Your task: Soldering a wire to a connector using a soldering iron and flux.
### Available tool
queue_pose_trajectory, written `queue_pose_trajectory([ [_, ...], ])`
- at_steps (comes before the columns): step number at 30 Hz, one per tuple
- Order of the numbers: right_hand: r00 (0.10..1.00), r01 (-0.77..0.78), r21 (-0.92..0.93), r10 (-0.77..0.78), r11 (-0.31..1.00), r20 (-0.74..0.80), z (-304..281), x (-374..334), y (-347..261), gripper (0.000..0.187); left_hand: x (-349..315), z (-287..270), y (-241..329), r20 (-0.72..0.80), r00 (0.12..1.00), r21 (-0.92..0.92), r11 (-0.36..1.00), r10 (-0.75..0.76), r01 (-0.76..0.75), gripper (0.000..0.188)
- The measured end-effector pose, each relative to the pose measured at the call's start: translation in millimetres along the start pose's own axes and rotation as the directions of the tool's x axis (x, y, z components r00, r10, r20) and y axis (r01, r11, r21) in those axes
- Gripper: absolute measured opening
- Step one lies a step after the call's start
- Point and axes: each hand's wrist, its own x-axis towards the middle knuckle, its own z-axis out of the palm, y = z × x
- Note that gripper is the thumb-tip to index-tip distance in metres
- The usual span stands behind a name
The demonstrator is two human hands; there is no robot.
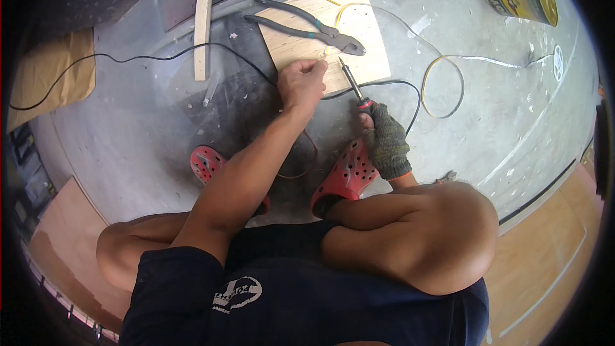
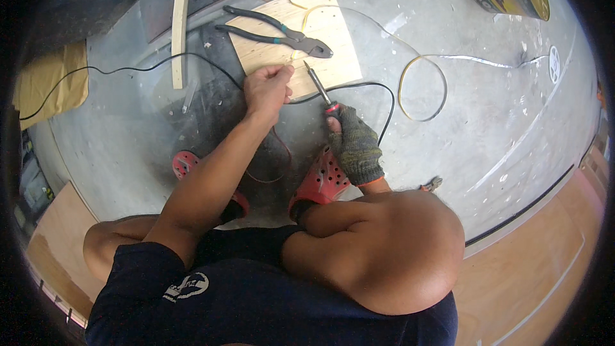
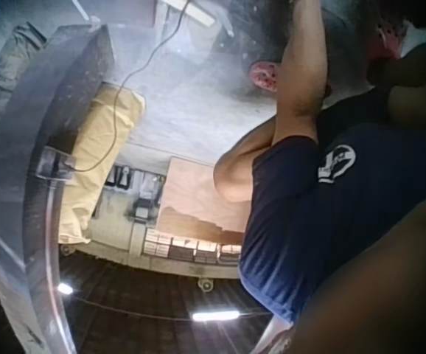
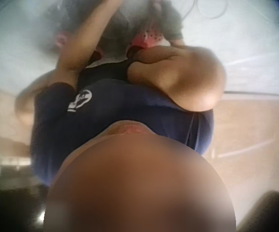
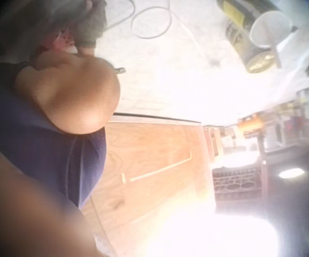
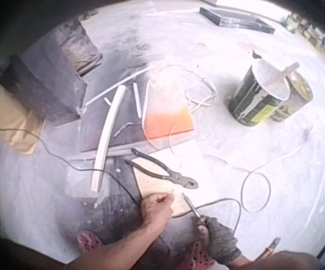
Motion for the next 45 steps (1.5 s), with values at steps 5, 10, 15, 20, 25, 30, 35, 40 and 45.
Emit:
queue_pose_trajectory([
  [5, 0.999, -0.016, -0.014, 0.017, 1.000, 0.045, -1, 12, -3, 0.032, 2, 2, 0, -0.026, 1.000, 0.032, 0.999, 0.013, -0.012, 0.025],
  [10, 0.999, 0.012, -0.049, -0.010, 0.999, 0.038, 1, 14, 1, 0.032, 5, 1, -1, -0.021, 1.000, 0.027, 1.000, 0.004, -0.003, 0.024],
  [15, 0.999, 0.035, -0.031, -0.034, 0.999, 0.026, 3, 14, 2, 0.031, 6, 1, -2, -0.031, 0.999, 0.074, 0.997, 0.010, -0.008, 0.024],
  [20, 0.999, 0.024, -0.033, -0.023, 0.999, 0.028, 6, 16, 4, 0.031, 9, 2, -4, -0.033, 0.999, 0.091, 0.996, 0.016, -0.013, 0.024],
  [25, 0.999, 0.032, -0.054, -0.030, 0.998, 0.026, 6, 17, 3, 0.032, 11, 2, -6, -0.037, 0.999, 0.103, 0.995, 0.016, -0.012, 0.024],
  [30, 0.999, 0.005, -0.063, -0.003, 0.998, 0.037, 7, 17, 3, 0.033, 10, 3, -4, -0.040, 0.999, 0.100, 0.995, 0.016, -0.012, 0.023],
  [35, 0.999, 0.001, -0.078, 0.002, 0.997, 0.039, 8, 17, 3, 0.033, 10, 3, -3, -0.038, 0.999, 0.095, 0.995, 0.015, -0.012, 0.023],
  [40, 0.998, 0.010, -0.077, -0.006, 0.997, 0.056, 8, 18, 3, 0.034, 12, 3, -6, -0.045, 0.999, 0.098, 0.995, 0.025, -0.020, 0.022],
  [45, 0.999, 0.002, -0.077, 0.001, 0.997, 0.044, 7, 17, 0, 0.034, 12, 3, -6, -0.042, 0.998, 0.086, 0.996, 0.038, -0.034, 0.022],
])
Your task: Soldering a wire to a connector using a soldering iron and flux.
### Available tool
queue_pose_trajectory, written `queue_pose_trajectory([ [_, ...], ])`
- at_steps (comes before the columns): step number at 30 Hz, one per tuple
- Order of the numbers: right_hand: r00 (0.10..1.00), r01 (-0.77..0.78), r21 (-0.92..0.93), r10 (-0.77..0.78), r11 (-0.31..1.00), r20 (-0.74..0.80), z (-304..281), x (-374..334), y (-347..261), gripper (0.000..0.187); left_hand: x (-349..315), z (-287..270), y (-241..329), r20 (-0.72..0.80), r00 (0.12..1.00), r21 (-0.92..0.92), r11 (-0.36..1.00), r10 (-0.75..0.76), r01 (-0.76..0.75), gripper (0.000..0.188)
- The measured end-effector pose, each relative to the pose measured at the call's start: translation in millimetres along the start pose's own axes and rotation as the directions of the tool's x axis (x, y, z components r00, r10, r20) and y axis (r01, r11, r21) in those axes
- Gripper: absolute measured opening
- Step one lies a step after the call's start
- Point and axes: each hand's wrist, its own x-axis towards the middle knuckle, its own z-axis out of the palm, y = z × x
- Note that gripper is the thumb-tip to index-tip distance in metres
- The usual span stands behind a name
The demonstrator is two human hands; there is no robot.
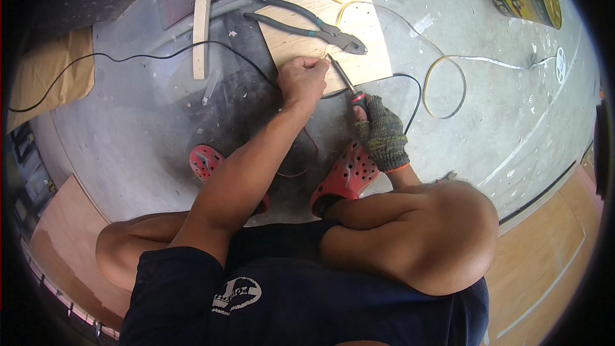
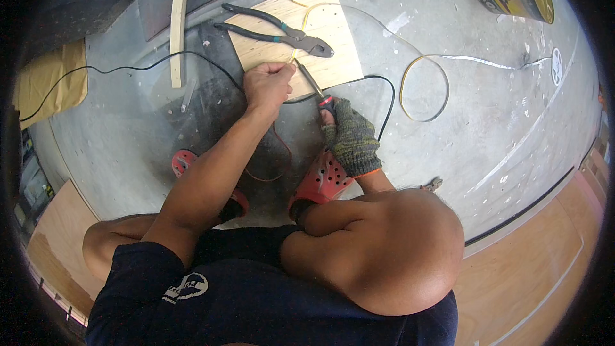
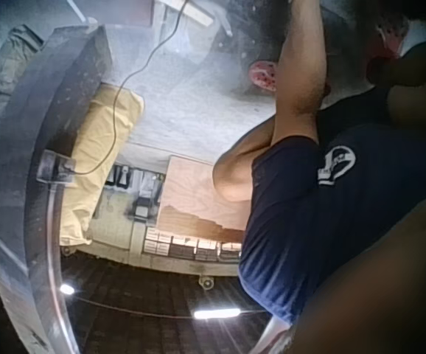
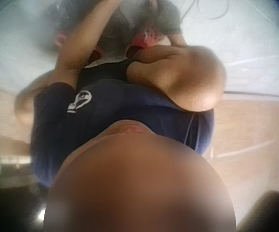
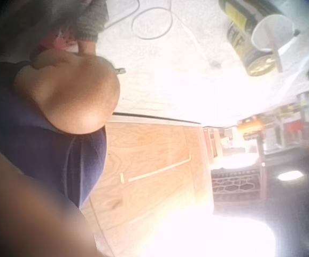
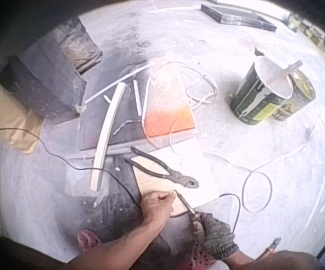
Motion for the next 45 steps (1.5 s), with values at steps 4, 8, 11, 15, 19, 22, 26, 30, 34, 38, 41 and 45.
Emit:
queue_pose_trajectory([
  [4, 1.000, 0.013, 0.012, -0.013, 1.000, -0.019, -2, 0, -2, 0.034, -2, 1, 2, -0.009, 1.000, 0.005, 1.000, -0.007, 0.007, 0.022],
  [8, 1.000, 0.015, 0.013, -0.015, 1.000, -0.021, -4, -1, -6, 0.033, 0, 0, 0, -0.014, 1.000, 0.012, 1.000, 0.014, -0.014, 0.022],
  [11, 1.000, -0.021, -0.001, 0.021, 1.000, 0.006, -5, -1, -8, 0.033, -1, 0, 1, -0.010, 1.000, 0.013, 1.000, 0.006, -0.006, 0.023],
  [15, 1.000, -0.004, 0.025, 0.004, 1.000, -0.001, -6, -1, -8, 0.031, -1, 1, 1, -0.010, 1.000, 0.017, 1.000, 0.002, -0.002, 0.023],
  [19, 0.999, -0.035, 0.009, 0.035, 0.999, 0.021, -8, 0, -11, 0.030, -1, 0, 1, -0.004, 1.000, -0.001, 1.000, 0.009, -0.009, 0.023],
  [22, 0.997, -0.064, 0.009, 0.063, 0.998, 0.048, -11, 0, -14, 0.030, 0, 0, 1, -0.003, 1.000, 0.005, 1.000, -0.011, 0.011, 0.023],
  [26, 0.998, -0.044, 0.019, 0.043, 0.999, 0.034, -9, -1, -11, 0.030, 0, 1, 0, -0.009, 1.000, 0.031, 0.999, 0.009, -0.009, 0.023],
  [30, 1.000, -0.031, 0.025, 0.031, 0.999, -0.001, -11, -2, -11, 0.033, 3, 0, -4, -0.013, 1.000, 0.031, 0.999, 0.022, -0.022, 0.023],
  [34, 0.998, -0.062, 0.039, 0.062, 0.997, -0.003, -12, -2, -7, 0.035, 4, 1, -4, -0.010, 1.000, 0.041, 0.999, 0.026, -0.026, 0.024],
  [38, 0.999, -0.034, 0.053, 0.036, 0.998, -0.026, -10, -2, -4, 0.034, 2, 0, -2, -0.013, 0.999, 0.071, 0.997, 0.031, -0.030, 0.024],
  [41, 0.999, -0.006, 0.049, 0.007, 0.999, -0.032, -9, -1, -5, 0.033, 3, 0, -2, -0.015, 0.999, 0.072, 0.997, 0.037, -0.036, 0.023],
  [45, 1.000, -0.016, 0.039, 0.017, 0.999, -0.020, -10, -1, -6, 0.031, 2, 0, -2, -0.012, 1.000, 0.053, 0.998, 0.018, -0.017, 0.023],
])
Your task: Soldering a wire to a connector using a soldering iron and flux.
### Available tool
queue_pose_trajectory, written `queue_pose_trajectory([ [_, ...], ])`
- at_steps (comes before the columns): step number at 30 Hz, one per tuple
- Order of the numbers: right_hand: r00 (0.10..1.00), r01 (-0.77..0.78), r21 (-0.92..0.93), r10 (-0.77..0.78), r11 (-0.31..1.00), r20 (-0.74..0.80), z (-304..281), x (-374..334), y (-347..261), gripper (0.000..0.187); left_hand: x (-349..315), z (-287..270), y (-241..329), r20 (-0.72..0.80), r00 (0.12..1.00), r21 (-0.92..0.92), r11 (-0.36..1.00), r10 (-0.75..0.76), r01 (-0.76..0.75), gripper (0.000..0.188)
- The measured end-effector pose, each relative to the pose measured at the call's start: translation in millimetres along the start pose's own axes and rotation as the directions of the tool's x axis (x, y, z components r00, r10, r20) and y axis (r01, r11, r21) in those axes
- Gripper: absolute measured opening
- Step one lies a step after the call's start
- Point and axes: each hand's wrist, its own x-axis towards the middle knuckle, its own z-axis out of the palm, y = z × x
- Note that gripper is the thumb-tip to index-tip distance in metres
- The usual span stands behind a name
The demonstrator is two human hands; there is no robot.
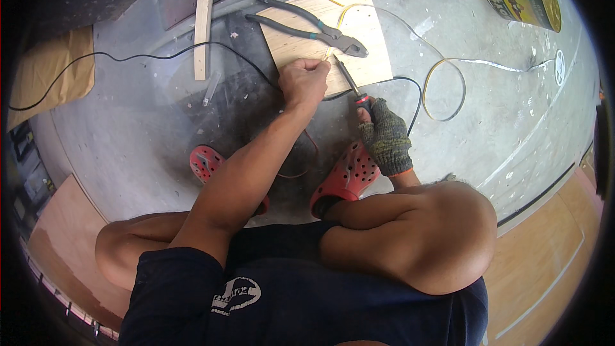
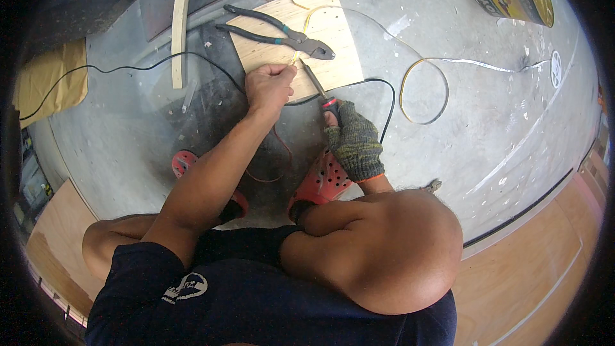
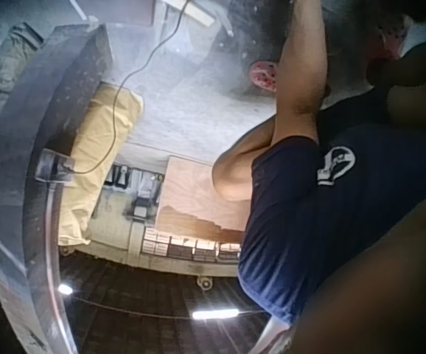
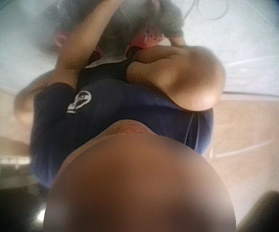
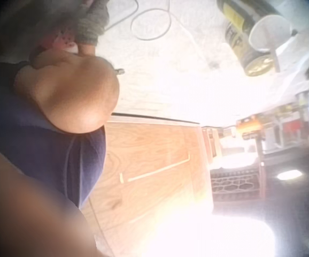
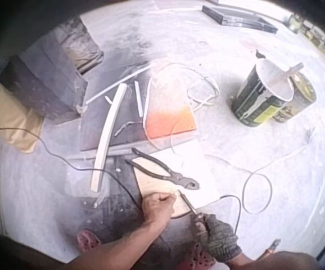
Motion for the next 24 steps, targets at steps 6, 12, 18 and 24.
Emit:
queue_pose_trajectory([
  [6, 1.000, 0.007, -0.019, -0.007, 1.000, 0.018, -1.2, 0.2, 0.1, 0.031, -1.3, 0.3, 1.5, 0.008, 1.000, -0.017, 1.000, -0.010, 0.010, 0.023],
  [12, 0.999, 0.009, -0.006, -0.009, 1.000, 0.031, -3.3, 0.6, -3.1, 0.029, -2.4, 0.1, 2.5, 0.002, 1.000, -0.025, 1.000, 0.002, -0.002, 0.022],
  [18, 0.999, -0.010, -0.008, 0.011, 1.000, 0.040, -5.6, 0.4, -6.3, 0.029, -0.9, 0.6, -0.2, 0.002, 1.000, -0.035, 0.999, -0.003, 0.003, 0.022],
  [24, 1.000, -0.005, -0.017, 0.005, 1.000, 0.023, -4.3, 0.2, -4.4, 0.029, -0.2, 1.3, -1.0, 0.002, 1.000, -0.028, 1.000, -0.002, 0.002, 0.022],
])
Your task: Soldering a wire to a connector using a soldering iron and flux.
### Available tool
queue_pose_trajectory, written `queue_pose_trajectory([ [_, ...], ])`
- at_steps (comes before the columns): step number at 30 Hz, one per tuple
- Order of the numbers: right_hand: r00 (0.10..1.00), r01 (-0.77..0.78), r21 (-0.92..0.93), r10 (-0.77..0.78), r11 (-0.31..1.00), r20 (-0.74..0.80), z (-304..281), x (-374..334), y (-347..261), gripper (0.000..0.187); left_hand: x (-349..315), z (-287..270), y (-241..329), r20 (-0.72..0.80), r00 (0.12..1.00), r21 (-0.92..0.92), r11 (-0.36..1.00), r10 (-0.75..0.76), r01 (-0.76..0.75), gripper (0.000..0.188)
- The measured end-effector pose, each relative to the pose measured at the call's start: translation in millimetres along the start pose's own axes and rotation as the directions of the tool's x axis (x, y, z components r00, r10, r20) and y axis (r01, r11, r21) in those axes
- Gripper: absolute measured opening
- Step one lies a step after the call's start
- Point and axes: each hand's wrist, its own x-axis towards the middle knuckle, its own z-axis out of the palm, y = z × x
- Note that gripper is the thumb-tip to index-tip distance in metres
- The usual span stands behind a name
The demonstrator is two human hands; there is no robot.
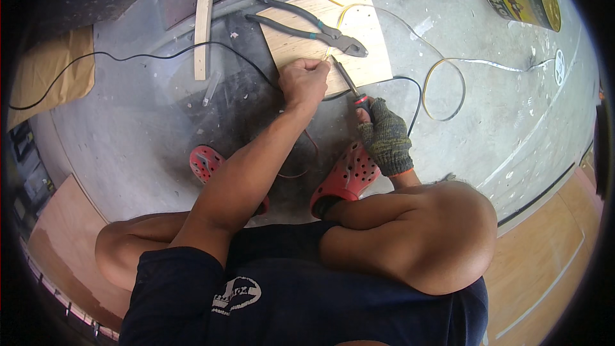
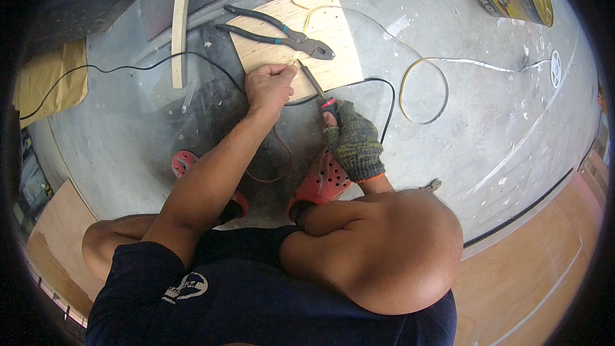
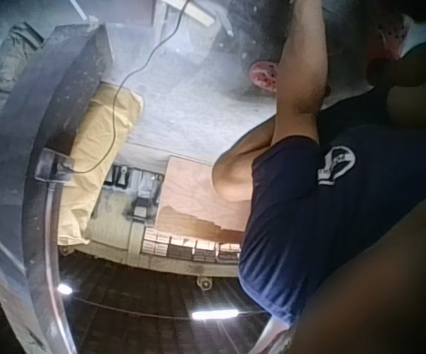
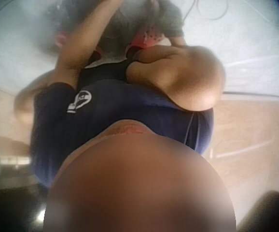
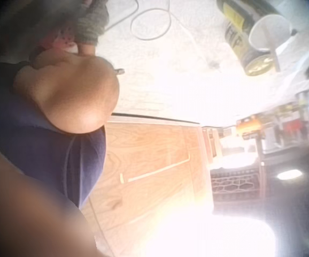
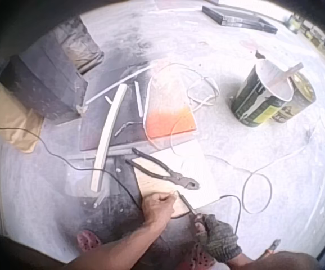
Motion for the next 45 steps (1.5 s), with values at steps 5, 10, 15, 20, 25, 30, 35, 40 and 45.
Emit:
queue_pose_trajectory([
  [5, 1.000, 0.015, 0.015, -0.015, 1.000, -0.009, 0, -1, 1, 0.031, 2, -1, -3, -0.004, 1.000, 0.018, 1.000, 0.006, -0.006, 0.023],
  [10, 1.000, -0.011, 0.028, 0.011, 1.000, -0.015, -3, -2, 0, 0.032, -5, -2, 4, 0.010, 1.000, 0.010, 1.000, -0.013, 0.012, 0.026],
  [15, 0.999, 0.011, 0.053, -0.009, 0.999, -0.045, 0, -4, 4, 0.032, -8, -4, 5, -0.004, 1.000, 0.051, 0.998, 0.029, -0.029, 0.026],
  [20, 0.998, 0.029, 0.050, -0.026, 0.998, -0.049, -2, -4, 2, 0.032, 0, -8, -4, -0.035, 0.993, 0.096, 0.989, 0.114, -0.110, 0.025],
  [25, 0.999, 0.022, 0.027, -0.021, 0.999, -0.044, -3, -4, 1, 0.031, 0, -14, -3, -0.012, 0.930, 0.346, 0.874, 0.368, -0.341, 0.020],
  [30, 0.999, 0.023, 0.010, -0.023, 1.000, -0.040, -3, -6, 5, 0.031, -2, -16, 4, 0.024, 0.929, 0.373, 0.859, 0.370, -0.352, 0.019],
  [35, 0.997, 0.051, 0.006, -0.050, 0.999, -0.052, -4, -7, 0, 0.034, 4, -18, -4, 0.026, 0.929, 0.322, 0.877, 0.369, -0.357, 0.019],
  [40, 0.997, 0.054, 0.000, -0.054, 0.999, -0.046, -7, -7, -3, 0.036, 4, -16, 0, 0.042, 0.918, 0.382, 0.842, 0.395, -0.380, 0.019],
  [45, 0.998, 0.068, -0.041, -0.068, 0.997, -0.009, -5, -6, 2, 0.036, 4, -15, 2, 0.034, 0.921, 0.380, 0.847, 0.389, -0.372, 0.019],
])
